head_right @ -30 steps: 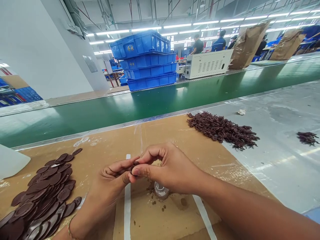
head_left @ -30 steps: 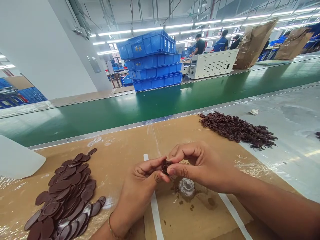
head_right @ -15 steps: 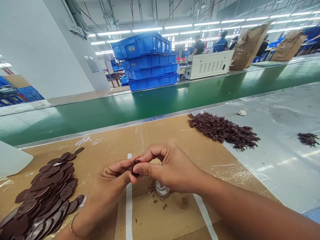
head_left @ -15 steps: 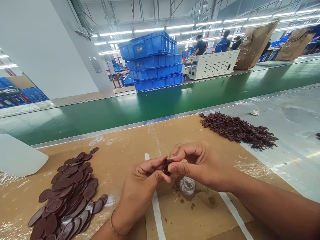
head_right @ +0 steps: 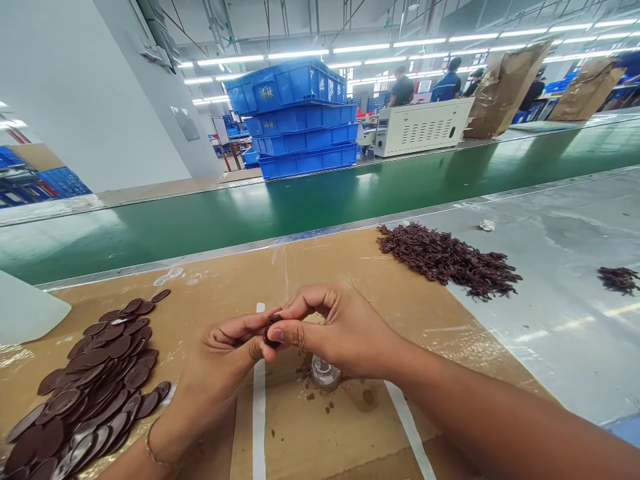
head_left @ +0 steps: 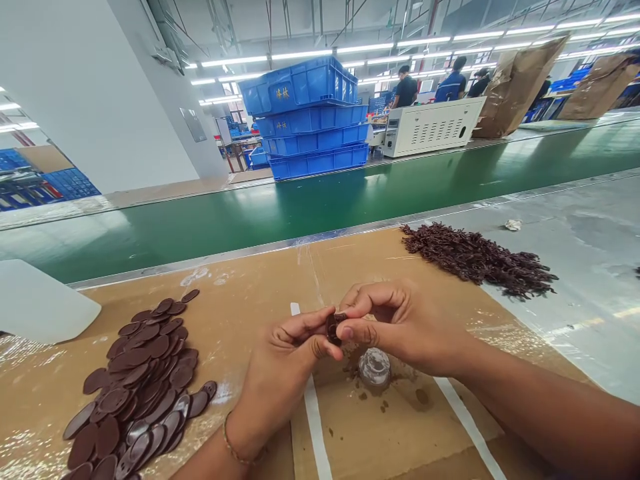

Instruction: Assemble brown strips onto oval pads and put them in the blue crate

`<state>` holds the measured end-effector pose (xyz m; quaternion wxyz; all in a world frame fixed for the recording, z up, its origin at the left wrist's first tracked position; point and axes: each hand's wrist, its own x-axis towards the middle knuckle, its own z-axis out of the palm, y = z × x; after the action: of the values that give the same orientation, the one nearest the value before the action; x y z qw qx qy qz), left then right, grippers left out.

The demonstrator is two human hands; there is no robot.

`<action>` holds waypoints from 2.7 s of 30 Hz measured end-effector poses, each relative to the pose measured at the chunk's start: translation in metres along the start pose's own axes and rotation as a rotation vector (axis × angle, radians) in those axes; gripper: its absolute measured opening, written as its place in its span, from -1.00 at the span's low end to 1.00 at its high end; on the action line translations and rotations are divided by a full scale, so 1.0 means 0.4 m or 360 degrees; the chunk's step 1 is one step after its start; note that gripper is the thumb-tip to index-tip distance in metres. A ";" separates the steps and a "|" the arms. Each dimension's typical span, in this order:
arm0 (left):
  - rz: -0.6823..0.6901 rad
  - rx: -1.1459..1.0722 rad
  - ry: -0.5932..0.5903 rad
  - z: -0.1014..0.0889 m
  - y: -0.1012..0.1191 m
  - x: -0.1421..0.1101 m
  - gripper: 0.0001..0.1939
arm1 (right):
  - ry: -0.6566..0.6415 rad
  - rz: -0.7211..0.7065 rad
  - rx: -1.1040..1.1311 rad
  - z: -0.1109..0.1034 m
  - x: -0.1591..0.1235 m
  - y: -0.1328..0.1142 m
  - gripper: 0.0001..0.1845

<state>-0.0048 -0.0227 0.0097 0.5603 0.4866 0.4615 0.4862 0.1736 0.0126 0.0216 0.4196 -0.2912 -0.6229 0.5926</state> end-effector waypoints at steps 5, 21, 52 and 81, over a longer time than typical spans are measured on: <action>-0.0030 -0.0008 0.0033 0.003 0.005 0.000 -0.84 | -0.0015 0.0004 0.0038 0.000 0.001 0.004 -0.84; 0.0004 0.0018 -0.0005 0.000 -0.001 0.000 -0.92 | -0.0012 0.0053 0.0099 0.000 0.001 0.004 -0.84; -0.0036 -0.0002 0.0003 0.002 0.002 -0.002 -0.90 | -0.0086 -0.0051 0.0027 -0.008 0.002 0.011 -0.87; -0.0031 0.0004 0.0017 0.005 0.007 -0.005 -0.93 | -0.0071 -0.0008 0.0119 -0.003 0.006 0.013 -0.85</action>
<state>-0.0031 -0.0246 0.0126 0.5619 0.4801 0.4699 0.4827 0.1728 0.0161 0.0168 0.4178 -0.2603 -0.6102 0.6207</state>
